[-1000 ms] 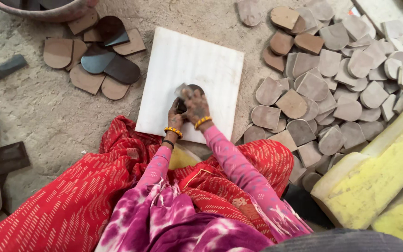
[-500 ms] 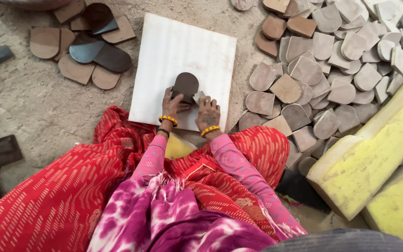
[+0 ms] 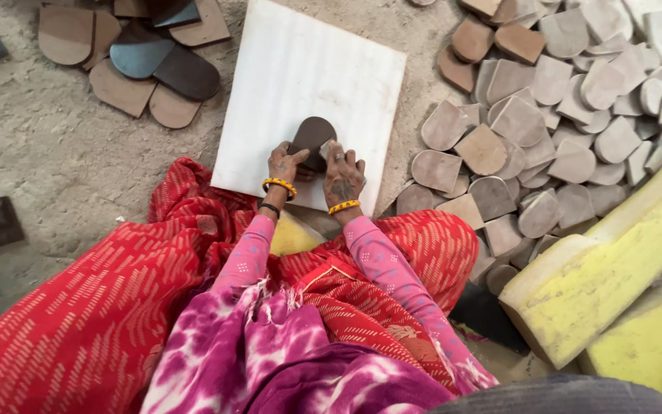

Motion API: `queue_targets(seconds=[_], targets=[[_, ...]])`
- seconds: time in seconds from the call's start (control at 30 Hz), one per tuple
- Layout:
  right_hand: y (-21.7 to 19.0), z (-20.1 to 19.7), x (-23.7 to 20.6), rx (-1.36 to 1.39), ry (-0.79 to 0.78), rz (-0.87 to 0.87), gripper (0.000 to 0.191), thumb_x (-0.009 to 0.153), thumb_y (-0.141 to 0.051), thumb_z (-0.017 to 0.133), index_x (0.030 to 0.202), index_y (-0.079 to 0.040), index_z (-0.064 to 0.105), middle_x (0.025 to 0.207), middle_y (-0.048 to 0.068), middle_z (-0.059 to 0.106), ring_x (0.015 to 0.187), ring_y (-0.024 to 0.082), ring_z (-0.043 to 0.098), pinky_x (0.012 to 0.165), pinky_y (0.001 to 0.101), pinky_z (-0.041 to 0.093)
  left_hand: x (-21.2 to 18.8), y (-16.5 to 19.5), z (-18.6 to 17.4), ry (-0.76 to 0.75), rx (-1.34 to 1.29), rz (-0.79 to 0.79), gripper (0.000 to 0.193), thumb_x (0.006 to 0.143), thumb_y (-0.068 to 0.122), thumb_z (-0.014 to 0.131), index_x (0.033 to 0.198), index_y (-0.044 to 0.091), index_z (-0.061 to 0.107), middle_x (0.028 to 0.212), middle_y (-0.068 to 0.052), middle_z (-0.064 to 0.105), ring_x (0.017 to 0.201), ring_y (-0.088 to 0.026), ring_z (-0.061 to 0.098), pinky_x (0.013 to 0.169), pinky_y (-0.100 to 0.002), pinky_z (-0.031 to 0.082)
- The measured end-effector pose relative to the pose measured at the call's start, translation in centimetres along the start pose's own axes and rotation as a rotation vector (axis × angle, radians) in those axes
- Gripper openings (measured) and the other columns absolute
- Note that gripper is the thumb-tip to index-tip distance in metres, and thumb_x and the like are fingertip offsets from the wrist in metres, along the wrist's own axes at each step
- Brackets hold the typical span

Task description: The person sits on the floor of a workshop sanding small dark foam or rubber pieces, rubbing each piece against the abrasive floor surface and then against a white board using a sanding block, setting finished pieces aside and placing some into a bowl.

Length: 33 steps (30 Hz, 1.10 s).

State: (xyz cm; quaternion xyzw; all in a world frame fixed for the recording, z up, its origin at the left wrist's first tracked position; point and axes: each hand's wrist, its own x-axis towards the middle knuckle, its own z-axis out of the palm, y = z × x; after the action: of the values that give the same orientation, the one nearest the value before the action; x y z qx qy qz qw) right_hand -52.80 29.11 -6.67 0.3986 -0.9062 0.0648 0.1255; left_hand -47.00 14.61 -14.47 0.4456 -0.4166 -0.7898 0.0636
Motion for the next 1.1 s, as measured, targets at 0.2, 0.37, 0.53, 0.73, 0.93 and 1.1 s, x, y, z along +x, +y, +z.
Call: queue_targets(seconds=[0.2, 0.37, 0.53, 0.73, 0.93, 1.1], targets=[[0.2, 1.1, -0.8, -0.072, -0.090, -0.070, 0.056, 0.085, -0.008, 0.055, 0.141, 0.000, 0.060, 0.128, 0.005, 0.065, 0.105, 0.022, 0.058, 0.080, 0.0388, 0.044, -0.2, -0.1, 0.2, -0.028, 0.016, -0.034, 0.057, 0.086, 0.007, 0.074, 0.136, -0.008, 0.050, 0.094, -0.026, 0.071, 0.056, -0.037, 0.073, 0.047, -0.044, 0.064], [1.8, 1.9, 1.5, -0.045, -0.120, -0.079, 0.052, 0.086, -0.011, 0.054, 0.138, -0.006, 0.060, 0.128, 0.002, 0.064, 0.106, 0.022, 0.057, 0.082, 0.0405, 0.044, 0.6, 0.3, 0.6, -0.009, 0.046, -0.045, 0.058, 0.086, 0.006, 0.072, 0.137, -0.006, 0.049, 0.093, -0.028, 0.071, 0.055, -0.038, 0.073, 0.046, -0.045, 0.065], [2.8, 1.9, 3.0, -0.029, -0.211, -0.092, 0.051, 0.086, -0.008, 0.055, 0.136, -0.010, 0.062, 0.130, -0.001, 0.063, 0.107, 0.021, 0.057, 0.083, 0.0395, 0.044, 1.1, 0.6, 0.9, -0.055, 0.046, -0.028, 0.053, 0.090, 0.007, 0.072, 0.136, -0.009, 0.050, 0.093, -0.031, 0.071, 0.058, -0.039, 0.073, 0.048, -0.045, 0.065], [2.5, 0.8, 0.5, 0.011, -0.148, -0.123, 0.052, 0.084, -0.008, 0.057, 0.136, -0.009, 0.063, 0.127, 0.000, 0.064, 0.104, 0.020, 0.057, 0.082, 0.0401, 0.044, 1.5, -1.3, 1.1, 0.069, 0.117, 0.087, 0.048, 0.087, 0.010, 0.074, 0.128, -0.004, 0.055, 0.095, -0.019, 0.071, 0.060, -0.036, 0.075, 0.049, -0.045, 0.061], [2.4, 1.5, 1.3, 0.004, -0.115, -0.109, 0.050, 0.085, -0.007, 0.057, 0.134, -0.009, 0.064, 0.126, 0.000, 0.066, 0.103, 0.021, 0.058, 0.080, 0.0407, 0.042, 3.0, -1.7, 0.8, 0.036, 0.297, 0.183, 0.051, 0.083, 0.013, 0.074, 0.128, -0.001, 0.055, 0.096, -0.023, 0.072, 0.069, -0.041, 0.074, 0.057, -0.048, 0.062], [3.0, 2.3, 3.8, 0.108, -0.081, -0.097, 0.046, 0.086, -0.011, 0.057, 0.131, -0.009, 0.064, 0.122, 0.002, 0.065, 0.102, 0.023, 0.058, 0.080, 0.0434, 0.044, 2.1, -1.4, 1.2, 0.033, 0.108, -0.013, 0.057, 0.079, 0.016, 0.074, 0.131, 0.003, 0.053, 0.098, -0.025, 0.072, 0.077, -0.046, 0.072, 0.064, -0.052, 0.062]])
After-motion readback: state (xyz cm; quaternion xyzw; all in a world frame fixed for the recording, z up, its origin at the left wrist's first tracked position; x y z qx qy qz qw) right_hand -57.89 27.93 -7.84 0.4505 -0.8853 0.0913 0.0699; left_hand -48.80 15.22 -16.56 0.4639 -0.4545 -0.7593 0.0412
